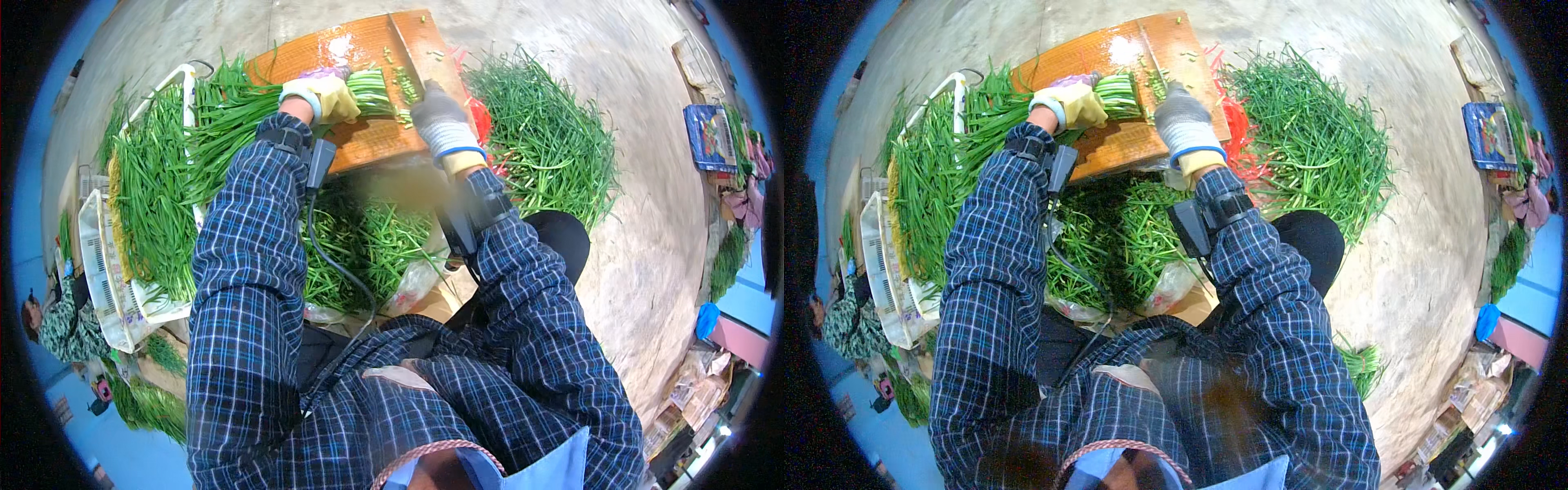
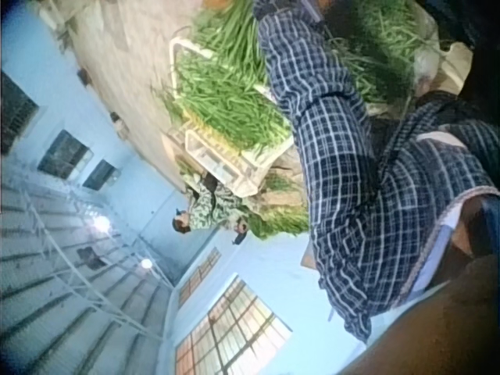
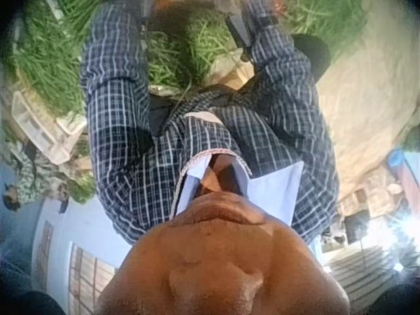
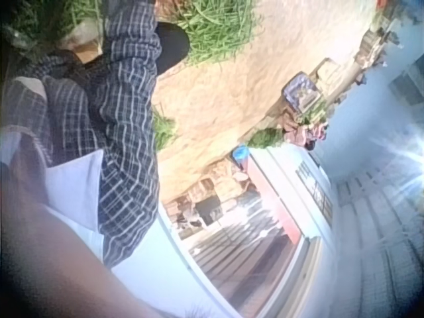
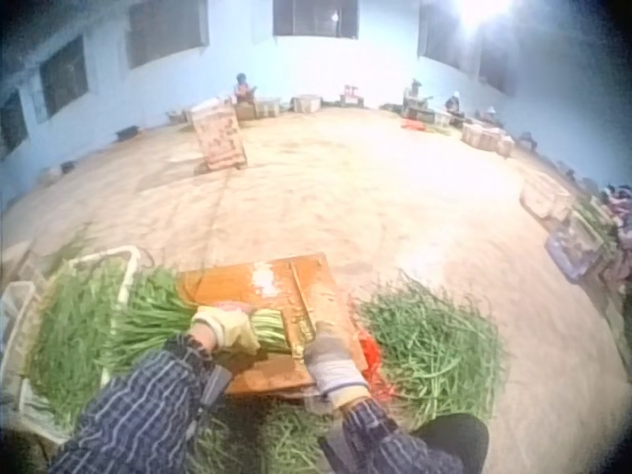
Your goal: The recorder is seen bunching, tying, and cutting chives.
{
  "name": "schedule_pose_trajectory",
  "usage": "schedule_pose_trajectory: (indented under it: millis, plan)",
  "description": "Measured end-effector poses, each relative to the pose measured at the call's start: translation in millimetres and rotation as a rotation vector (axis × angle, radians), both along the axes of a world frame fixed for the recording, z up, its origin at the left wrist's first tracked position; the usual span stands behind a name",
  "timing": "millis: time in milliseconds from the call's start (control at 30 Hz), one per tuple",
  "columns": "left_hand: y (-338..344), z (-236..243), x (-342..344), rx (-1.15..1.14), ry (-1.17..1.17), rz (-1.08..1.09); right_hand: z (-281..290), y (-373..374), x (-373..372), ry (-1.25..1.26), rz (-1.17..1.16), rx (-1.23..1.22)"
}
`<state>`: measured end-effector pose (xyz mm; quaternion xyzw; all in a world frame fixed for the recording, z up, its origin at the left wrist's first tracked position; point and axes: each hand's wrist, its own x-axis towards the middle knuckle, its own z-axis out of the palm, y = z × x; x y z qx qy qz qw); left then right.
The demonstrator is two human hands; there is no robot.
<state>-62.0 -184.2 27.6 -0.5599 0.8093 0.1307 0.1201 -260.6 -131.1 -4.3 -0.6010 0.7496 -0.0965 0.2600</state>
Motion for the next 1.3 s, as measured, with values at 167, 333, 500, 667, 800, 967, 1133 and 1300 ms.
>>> schedule_pose_trajectory:
  millis: [167, 333, 500, 667, 800, 967, 1133, 1300]
  plan:
    - [12.0, -8.5, 1.4, -0.141, 0.050, -0.062, -16.3, -26.6, -26.1, 0.218, 0.133, -0.312]
    - [18.7, 5.8, 9.5, -0.031, -0.023, -0.003, -43.2, -35.5, -34.7, 0.379, 0.244, -0.440]
    - [19.7, -13.8, 28.2, -0.224, 0.072, -0.035, 0.8, -45.3, 22.5, -0.008, 0.177, -0.393]
    - [16.0, -18.3, 16.1, -0.198, 0.095, 0.006, -10.0, -73.7, 26.9, 0.044, 0.220, -0.131]
    - [12.9, -18.6, 10.2, -0.204, 0.173, -0.025, -37.1, -62.2, -27.7, -0.081, -0.041, -0.403]
    - [22.7, 2.9, 12.0, -0.070, 0.077, 0.025, -36.5, 6.3, -11.5, -0.347, 0.022, -0.220]
    - [23.7, -10.6, 19.6, -0.145, 0.068, -0.013, -32.2, 17.1, 53.8, -0.118, 0.062, -0.405]
    - [20.3, -18.1, 24.0, -0.134, 0.089, 0.010, -31.9, 8.8, 53.6, 0.034, 0.189, -0.313]
